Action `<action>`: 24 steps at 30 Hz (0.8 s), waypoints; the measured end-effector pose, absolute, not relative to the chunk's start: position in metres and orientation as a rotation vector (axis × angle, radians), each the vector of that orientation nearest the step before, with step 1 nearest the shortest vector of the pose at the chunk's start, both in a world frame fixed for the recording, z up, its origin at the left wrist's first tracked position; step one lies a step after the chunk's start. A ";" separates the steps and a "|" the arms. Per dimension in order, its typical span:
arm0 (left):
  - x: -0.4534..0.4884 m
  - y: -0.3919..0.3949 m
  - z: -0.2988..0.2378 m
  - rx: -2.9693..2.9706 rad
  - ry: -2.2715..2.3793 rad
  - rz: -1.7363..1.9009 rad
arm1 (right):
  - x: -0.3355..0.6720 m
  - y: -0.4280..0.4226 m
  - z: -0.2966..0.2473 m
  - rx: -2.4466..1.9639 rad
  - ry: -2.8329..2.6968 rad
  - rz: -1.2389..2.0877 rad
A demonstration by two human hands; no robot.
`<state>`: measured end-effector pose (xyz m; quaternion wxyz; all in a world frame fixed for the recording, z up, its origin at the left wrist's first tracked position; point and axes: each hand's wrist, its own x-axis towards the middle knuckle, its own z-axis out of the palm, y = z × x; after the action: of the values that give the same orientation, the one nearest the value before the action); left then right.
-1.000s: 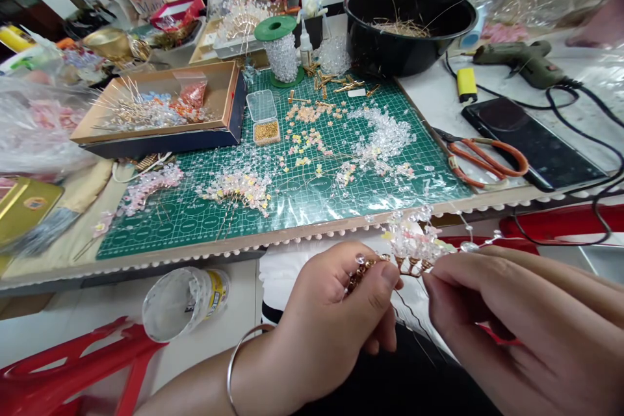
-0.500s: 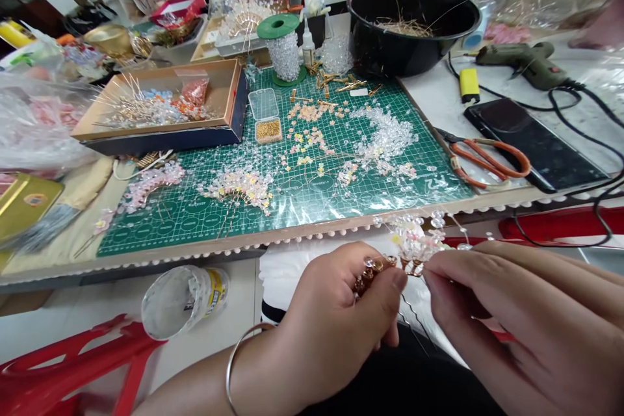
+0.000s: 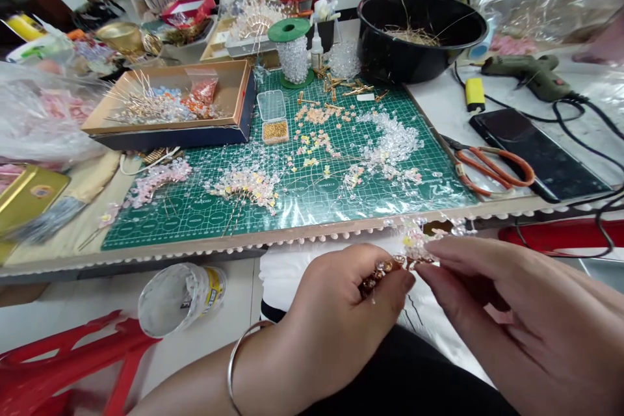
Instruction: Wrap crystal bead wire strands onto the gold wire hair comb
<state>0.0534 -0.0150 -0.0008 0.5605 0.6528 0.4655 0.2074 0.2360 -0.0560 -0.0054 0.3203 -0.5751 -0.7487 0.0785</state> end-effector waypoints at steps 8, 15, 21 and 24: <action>0.050 -0.013 -0.006 1.769 1.129 0.655 | 0.239 -0.058 -0.005 -1.475 -2.025 0.097; 0.052 -0.013 -0.003 1.862 1.099 0.696 | 0.226 -0.055 -0.009 -1.565 -1.927 0.051; 0.051 -0.014 -0.004 1.680 1.171 0.813 | 0.226 -0.060 -0.004 -1.549 -1.973 0.054; 0.052 -0.015 -0.006 1.637 1.148 0.883 | 0.223 -0.058 -0.002 -1.599 -2.019 0.073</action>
<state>0.0523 -0.0149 -0.0062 0.4600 0.6651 0.4663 0.3587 0.2235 -0.0583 -0.0024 0.2789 -0.5961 -0.7525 0.0272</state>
